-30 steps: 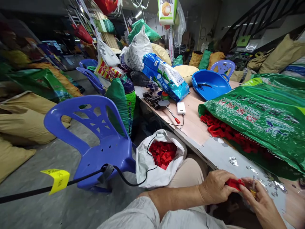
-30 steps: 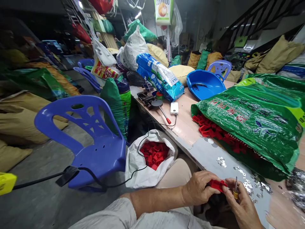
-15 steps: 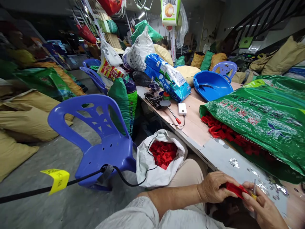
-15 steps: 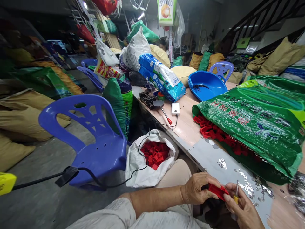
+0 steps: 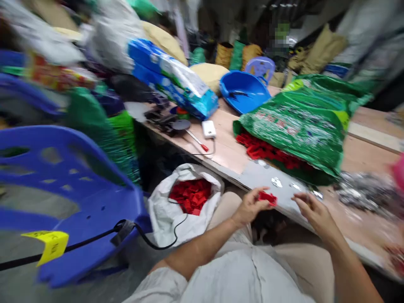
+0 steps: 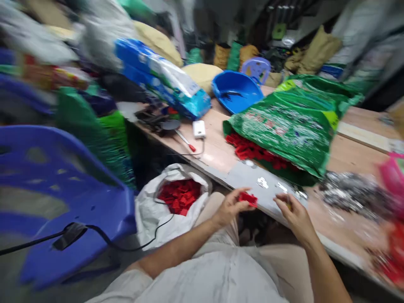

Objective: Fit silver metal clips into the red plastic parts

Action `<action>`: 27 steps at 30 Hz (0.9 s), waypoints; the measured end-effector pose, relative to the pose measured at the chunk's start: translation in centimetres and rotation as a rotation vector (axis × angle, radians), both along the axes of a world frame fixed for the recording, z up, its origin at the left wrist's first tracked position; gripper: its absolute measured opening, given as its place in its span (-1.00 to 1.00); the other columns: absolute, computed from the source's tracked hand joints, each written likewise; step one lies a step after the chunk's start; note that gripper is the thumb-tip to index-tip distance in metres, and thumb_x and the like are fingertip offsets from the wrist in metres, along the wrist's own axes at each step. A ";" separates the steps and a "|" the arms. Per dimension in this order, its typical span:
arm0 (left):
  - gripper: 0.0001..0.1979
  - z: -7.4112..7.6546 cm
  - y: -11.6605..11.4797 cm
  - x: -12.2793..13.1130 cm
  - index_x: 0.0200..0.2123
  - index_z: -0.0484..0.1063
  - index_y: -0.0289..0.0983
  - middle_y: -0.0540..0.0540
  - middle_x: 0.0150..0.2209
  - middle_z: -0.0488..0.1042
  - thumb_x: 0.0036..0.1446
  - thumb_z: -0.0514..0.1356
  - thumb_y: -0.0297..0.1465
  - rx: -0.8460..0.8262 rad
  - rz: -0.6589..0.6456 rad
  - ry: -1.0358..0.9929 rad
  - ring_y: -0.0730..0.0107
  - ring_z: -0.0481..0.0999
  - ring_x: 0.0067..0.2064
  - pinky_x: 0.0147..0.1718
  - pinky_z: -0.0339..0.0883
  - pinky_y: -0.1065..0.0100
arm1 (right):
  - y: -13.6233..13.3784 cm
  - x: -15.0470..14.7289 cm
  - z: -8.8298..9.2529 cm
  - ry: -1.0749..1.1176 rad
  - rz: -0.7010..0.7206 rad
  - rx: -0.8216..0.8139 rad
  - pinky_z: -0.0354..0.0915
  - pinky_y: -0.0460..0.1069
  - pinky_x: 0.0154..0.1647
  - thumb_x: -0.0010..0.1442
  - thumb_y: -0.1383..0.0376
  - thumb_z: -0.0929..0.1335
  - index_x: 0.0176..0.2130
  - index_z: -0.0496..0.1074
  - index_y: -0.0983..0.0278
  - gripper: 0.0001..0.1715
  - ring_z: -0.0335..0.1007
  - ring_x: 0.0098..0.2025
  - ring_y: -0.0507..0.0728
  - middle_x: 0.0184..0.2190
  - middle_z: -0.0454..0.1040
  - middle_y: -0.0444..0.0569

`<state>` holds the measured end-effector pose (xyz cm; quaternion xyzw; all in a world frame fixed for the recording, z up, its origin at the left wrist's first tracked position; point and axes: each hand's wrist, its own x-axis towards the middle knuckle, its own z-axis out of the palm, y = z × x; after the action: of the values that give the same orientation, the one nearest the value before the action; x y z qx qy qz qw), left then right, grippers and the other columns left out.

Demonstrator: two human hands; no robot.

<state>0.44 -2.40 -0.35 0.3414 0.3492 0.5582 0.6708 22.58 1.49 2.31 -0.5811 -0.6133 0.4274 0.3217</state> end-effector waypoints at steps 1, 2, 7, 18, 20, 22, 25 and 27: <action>-0.42 0.0 0.1 -0.2 0.02 0.36 -0.25 -0.09 -0.21 0.53 -0.07 0.41 -0.25 -0.031 -0.006 -0.044 0.28 0.58 -0.19 -0.11 0.49 0.15 | 0.3 0.0 0.3 -0.096 -0.009 0.078 0.29 -0.02 -0.36 0.12 -0.04 0.37 -0.17 0.47 0.27 -0.54 0.36 -0.39 0.10 -0.24 0.53 0.05; -0.45 0.0 0.3 -0.4 -0.01 0.34 -0.24 -0.08 -0.20 0.52 -0.07 0.41 -0.28 -0.050 0.010 -0.059 0.27 0.58 -0.17 -0.11 0.50 0.14 | 0.7 0.1 0.4 -0.184 -0.018 0.139 0.28 -0.01 -0.31 0.17 0.01 0.34 -0.17 0.47 0.26 -0.60 0.37 -0.38 0.10 -0.25 0.54 0.03; -0.55 -0.7 1.4 -0.9 -0.14 0.30 -0.27 -0.05 -0.25 0.54 -0.06 0.40 -0.32 -0.077 0.008 0.001 0.31 0.59 -0.22 -0.09 0.50 0.06 | 2.6 0.1 -0.3 -0.470 0.020 0.278 0.25 0.02 -0.13 0.24 0.27 0.29 -0.25 0.47 0.25 -0.84 0.42 -0.21 0.15 -0.26 0.54 0.01; -0.57 -1.2 2.0 -1.3 -0.12 0.45 -0.30 -0.08 -0.22 0.55 -0.08 0.40 -0.32 -0.031 0.052 0.213 0.34 0.55 -0.21 -0.11 0.46 0.23 | 6.0 -3.8 -0.8 -0.797 0.151 0.216 0.22 -0.01 -0.10 0.30 0.34 0.29 -0.13 0.48 0.25 -0.81 0.39 -0.11 0.16 -0.14 0.50 0.05; -0.55 -1.3 2.0 -1.3 -0.08 0.47 -0.29 -0.10 -0.19 0.53 -0.06 0.39 -0.31 -0.003 0.072 0.253 0.31 0.55 -0.18 -0.08 0.45 0.19 | 6.5 -4.2 -0.9 -0.822 0.145 0.206 0.22 -0.01 -0.12 0.31 0.32 0.28 -0.13 0.47 0.26 -0.81 0.39 -0.12 0.17 -0.14 0.50 0.05; -0.58 -1.4 2.0 -1.3 -0.07 0.50 -0.26 -0.09 -0.16 0.50 -0.05 0.38 -0.31 0.066 0.108 0.322 0.31 0.53 -0.12 -0.02 0.41 0.20 | 6.9 -4.5 -1.0 -0.838 0.135 0.191 0.22 0.00 -0.12 0.31 0.30 0.29 -0.15 0.47 0.27 -0.82 0.39 -0.12 0.17 -0.15 0.50 0.06; -0.63 -1.2 1.9 -1.4 -0.08 0.54 -0.20 -0.07 -0.13 0.46 -0.02 0.36 -0.32 0.202 0.154 0.446 0.32 0.49 -0.08 0.01 0.37 0.25 | 7.4 -4.8 -1.0 -0.842 0.132 0.168 0.21 0.00 -0.14 0.28 0.28 0.32 -0.17 0.46 0.26 -0.86 0.38 -0.14 0.17 -0.16 0.50 0.05; -0.65 -1.0 1.8 -1.4 -0.08 0.55 -0.17 -0.07 -0.13 0.45 0.00 0.35 -0.32 0.268 0.165 0.512 0.32 0.48 -0.07 -0.01 0.38 0.28 | 7.6 -4.9 -1.0 -0.832 0.134 0.158 0.20 0.00 -0.15 0.27 0.29 0.33 -0.18 0.45 0.26 -0.87 0.38 -0.14 0.17 -0.16 0.51 0.04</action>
<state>-0.99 -0.55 -1.35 0.5271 0.4567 0.5477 0.4622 17.67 9.10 1.30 -0.6362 -0.7582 0.1283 0.0619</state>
